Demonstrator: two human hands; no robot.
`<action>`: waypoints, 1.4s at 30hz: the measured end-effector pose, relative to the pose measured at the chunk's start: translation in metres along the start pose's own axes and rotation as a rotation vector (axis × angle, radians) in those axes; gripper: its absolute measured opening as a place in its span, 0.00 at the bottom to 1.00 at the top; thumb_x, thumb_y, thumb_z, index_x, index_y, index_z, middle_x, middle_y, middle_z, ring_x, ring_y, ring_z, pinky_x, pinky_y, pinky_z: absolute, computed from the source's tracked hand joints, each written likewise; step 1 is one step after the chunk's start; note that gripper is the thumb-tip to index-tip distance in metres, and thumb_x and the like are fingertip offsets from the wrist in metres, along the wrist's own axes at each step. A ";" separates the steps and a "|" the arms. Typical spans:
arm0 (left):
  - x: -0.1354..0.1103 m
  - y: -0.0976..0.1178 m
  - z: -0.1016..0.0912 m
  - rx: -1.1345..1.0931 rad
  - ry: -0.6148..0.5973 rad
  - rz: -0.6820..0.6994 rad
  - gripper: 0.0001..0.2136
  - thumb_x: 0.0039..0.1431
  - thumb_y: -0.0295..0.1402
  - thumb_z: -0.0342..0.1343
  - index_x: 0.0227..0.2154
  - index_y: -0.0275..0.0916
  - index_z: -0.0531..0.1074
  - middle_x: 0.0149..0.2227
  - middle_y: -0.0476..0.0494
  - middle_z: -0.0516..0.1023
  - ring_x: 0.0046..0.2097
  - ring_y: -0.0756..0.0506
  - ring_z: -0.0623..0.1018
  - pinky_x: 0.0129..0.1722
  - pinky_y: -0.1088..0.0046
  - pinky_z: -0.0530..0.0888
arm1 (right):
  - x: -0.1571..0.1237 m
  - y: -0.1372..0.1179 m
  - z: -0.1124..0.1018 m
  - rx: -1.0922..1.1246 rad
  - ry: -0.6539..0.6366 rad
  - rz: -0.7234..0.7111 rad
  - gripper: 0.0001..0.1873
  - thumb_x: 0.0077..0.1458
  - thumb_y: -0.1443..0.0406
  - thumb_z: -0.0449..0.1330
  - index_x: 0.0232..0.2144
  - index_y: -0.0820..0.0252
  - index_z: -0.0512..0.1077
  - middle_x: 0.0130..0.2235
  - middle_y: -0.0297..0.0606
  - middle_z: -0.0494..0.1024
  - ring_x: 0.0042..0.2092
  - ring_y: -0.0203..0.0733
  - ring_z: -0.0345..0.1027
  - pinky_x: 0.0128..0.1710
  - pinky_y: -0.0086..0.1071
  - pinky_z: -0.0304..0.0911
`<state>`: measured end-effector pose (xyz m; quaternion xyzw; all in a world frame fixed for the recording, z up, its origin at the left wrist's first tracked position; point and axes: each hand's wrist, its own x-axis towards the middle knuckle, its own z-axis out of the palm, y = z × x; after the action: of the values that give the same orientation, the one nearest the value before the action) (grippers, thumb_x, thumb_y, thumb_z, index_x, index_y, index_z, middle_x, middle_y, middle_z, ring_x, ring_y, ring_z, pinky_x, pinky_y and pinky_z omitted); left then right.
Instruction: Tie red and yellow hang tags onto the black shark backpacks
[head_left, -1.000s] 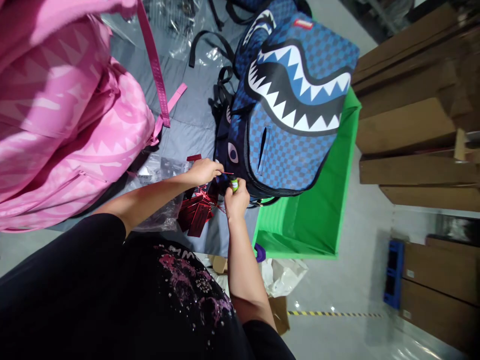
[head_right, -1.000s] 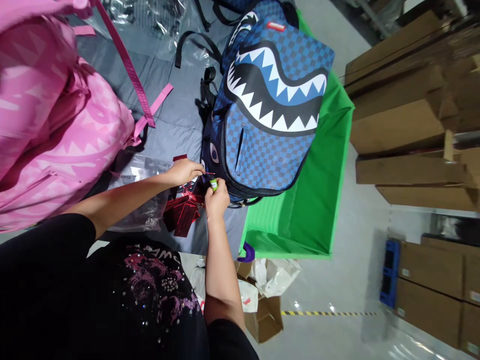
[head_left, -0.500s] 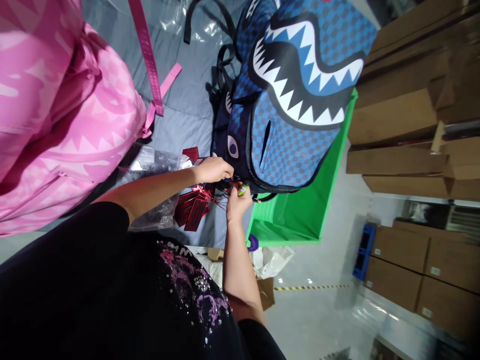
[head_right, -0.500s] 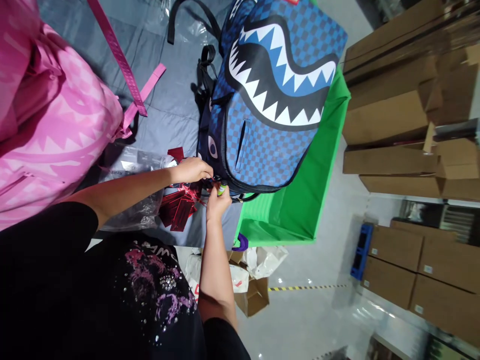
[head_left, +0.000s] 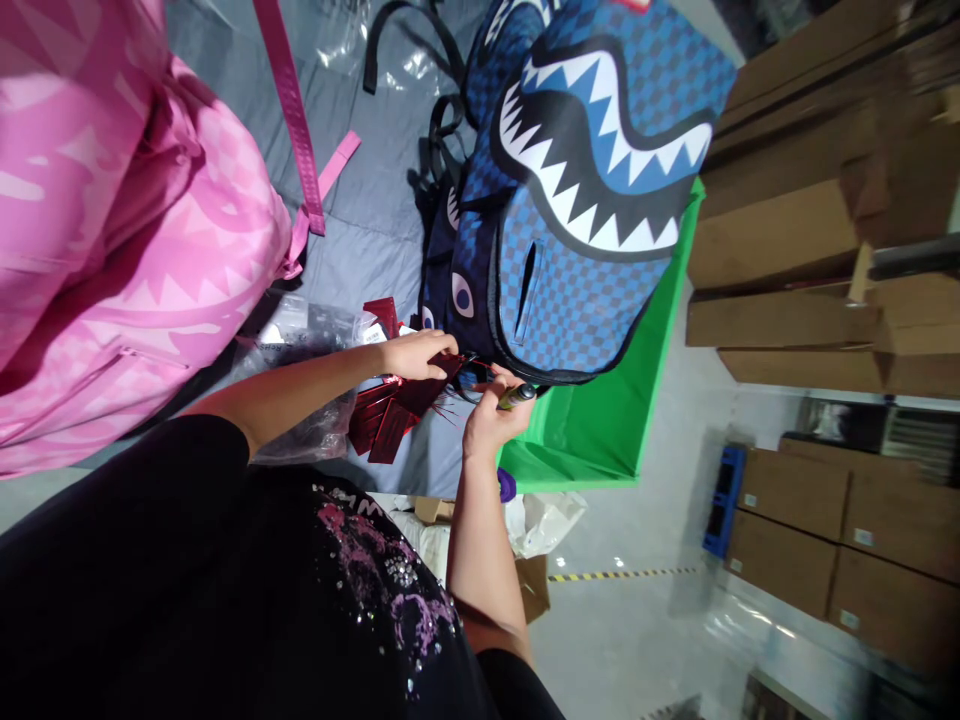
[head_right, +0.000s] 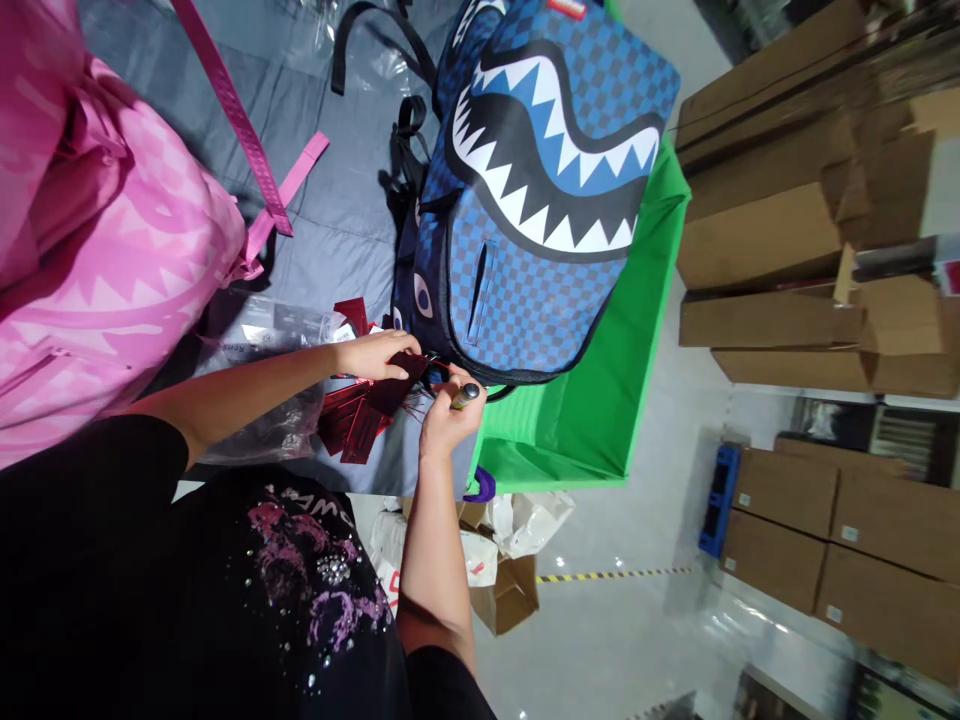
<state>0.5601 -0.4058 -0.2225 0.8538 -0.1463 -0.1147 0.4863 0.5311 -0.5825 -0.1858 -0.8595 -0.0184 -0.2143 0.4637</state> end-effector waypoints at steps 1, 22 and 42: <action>-0.001 -0.005 0.006 -0.019 0.105 -0.046 0.12 0.56 0.27 0.58 0.44 0.39 0.73 0.46 0.44 0.77 0.50 0.44 0.75 0.52 0.70 0.69 | 0.000 -0.001 0.000 0.026 -0.003 0.024 0.05 0.58 0.62 0.54 0.32 0.57 0.66 0.38 0.40 0.80 0.31 0.38 0.74 0.40 0.35 0.70; -0.013 -0.007 0.071 -0.098 0.493 -0.191 0.12 0.65 0.29 0.46 0.48 0.38 0.71 0.42 0.43 0.76 0.43 0.47 0.77 0.48 0.70 0.73 | 0.013 0.012 -0.015 0.433 -0.139 0.314 0.14 0.55 0.55 0.61 0.33 0.59 0.64 0.41 0.43 0.81 0.26 0.35 0.72 0.20 0.25 0.57; -0.011 0.022 0.035 -0.779 0.468 -0.133 0.05 0.55 0.28 0.59 0.35 0.33 0.73 0.28 0.49 0.75 0.29 0.53 0.75 0.33 0.76 0.74 | 0.021 0.007 -0.012 0.255 -0.344 0.131 0.14 0.54 0.55 0.63 0.32 0.61 0.73 0.28 0.33 0.77 0.25 0.34 0.66 0.28 0.30 0.65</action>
<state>0.5347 -0.4402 -0.2199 0.6179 0.0764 0.0038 0.7825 0.5479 -0.5998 -0.1775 -0.8172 -0.0683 -0.0299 0.5716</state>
